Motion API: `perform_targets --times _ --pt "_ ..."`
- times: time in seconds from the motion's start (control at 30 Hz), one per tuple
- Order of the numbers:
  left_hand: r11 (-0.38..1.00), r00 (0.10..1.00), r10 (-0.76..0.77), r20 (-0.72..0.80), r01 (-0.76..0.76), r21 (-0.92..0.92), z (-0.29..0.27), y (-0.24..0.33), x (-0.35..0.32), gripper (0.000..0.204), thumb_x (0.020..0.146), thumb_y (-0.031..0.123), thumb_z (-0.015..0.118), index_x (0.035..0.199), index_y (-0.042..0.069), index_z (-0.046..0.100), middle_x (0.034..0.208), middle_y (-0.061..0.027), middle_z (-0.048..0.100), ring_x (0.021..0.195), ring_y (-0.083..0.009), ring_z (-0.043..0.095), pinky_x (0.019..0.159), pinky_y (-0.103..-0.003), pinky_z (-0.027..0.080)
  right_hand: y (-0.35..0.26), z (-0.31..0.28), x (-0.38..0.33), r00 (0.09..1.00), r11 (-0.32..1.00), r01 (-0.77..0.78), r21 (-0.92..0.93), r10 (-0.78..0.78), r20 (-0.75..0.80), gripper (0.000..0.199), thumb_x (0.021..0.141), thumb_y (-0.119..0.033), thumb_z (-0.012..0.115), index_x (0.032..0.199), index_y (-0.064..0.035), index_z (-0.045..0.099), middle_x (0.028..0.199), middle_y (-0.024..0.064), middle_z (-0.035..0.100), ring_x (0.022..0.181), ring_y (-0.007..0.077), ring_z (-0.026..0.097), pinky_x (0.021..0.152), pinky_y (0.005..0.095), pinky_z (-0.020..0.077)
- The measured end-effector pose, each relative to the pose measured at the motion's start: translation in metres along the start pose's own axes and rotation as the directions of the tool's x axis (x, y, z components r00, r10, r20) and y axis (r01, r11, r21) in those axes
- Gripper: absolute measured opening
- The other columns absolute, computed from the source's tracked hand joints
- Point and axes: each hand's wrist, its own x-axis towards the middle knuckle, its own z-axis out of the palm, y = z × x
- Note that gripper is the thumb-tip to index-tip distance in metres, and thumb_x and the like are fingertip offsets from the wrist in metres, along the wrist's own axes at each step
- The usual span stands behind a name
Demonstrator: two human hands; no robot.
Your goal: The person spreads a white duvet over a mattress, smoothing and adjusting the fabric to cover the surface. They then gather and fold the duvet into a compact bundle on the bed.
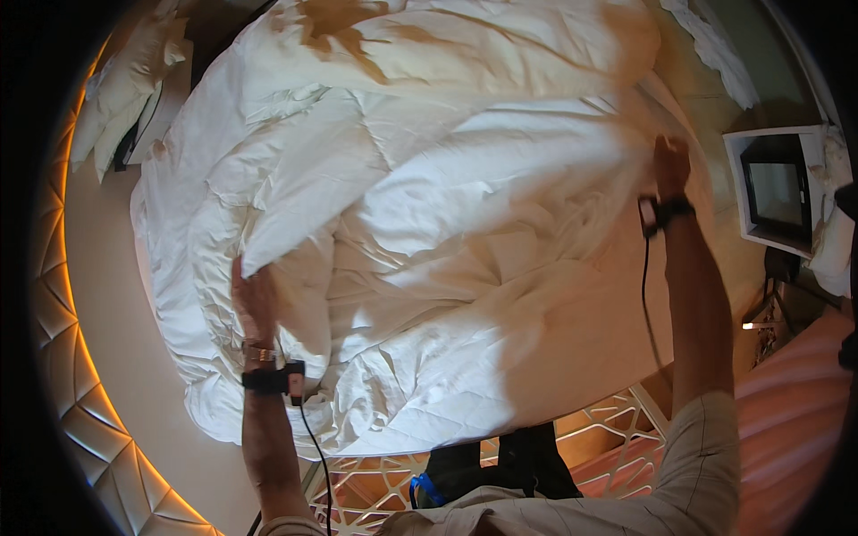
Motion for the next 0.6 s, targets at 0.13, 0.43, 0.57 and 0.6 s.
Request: perform_targets --times 0.13,0.43,0.57,0.6 --pt "0.978 0.985 -0.172 -0.017 0.169 -0.121 0.019 -0.044 -0.023 0.029 0.11 0.013 0.048 0.135 0.001 0.056 0.128 -0.0098 0.066 0.116 -0.0205 0.063 0.1 -0.03 0.05 0.001 -0.019 -0.151 0.94 0.96 -0.276 0.035 0.262 0.219 0.048 0.099 -0.049 0.065 0.108 -0.0018 0.065 0.1 0.0145 0.07 0.087 0.0301 0.066 0.083 0.0442 0.0531" --pt "0.566 0.975 -0.209 -0.071 0.18 0.804 0.048 -0.092 -0.019 0.036 0.106 0.015 0.054 0.138 0.0 0.057 0.12 -0.0117 0.071 0.107 -0.0187 0.065 0.091 -0.032 0.049 -0.105 -0.024 -0.337 0.692 0.529 -0.707 0.47 0.378 0.615 0.027 0.098 -0.027 0.073 0.106 -0.0011 0.068 0.082 0.0014 0.068 0.073 0.0086 0.061 0.058 0.0255 0.0476" --pt "0.495 0.972 -0.231 -0.05 0.161 0.854 0.056 -0.083 -0.015 0.04 0.103 0.016 0.054 0.139 0.0 0.057 0.128 -0.0182 0.069 0.118 -0.0255 0.065 0.1 -0.035 0.049 -0.156 -0.021 -0.314 0.621 0.242 -0.782 0.575 0.388 0.681 0.026 0.097 -0.027 0.073 0.099 -0.001 0.069 0.088 0.0009 0.07 0.07 0.0083 0.061 0.059 0.0277 0.0481" --pt "0.503 0.972 -0.234 -0.037 0.153 0.85 0.063 -0.079 -0.014 0.041 0.103 0.018 0.056 0.14 0.001 0.057 0.126 -0.0178 0.07 0.117 -0.0256 0.066 0.099 -0.035 0.05 -0.136 -0.017 -0.316 0.54 0.051 -0.83 0.556 0.322 0.777 0.033 0.099 -0.028 0.071 0.113 0.0012 0.068 0.097 0.0034 0.072 0.075 0.011 0.065 0.065 0.0286 0.0521"
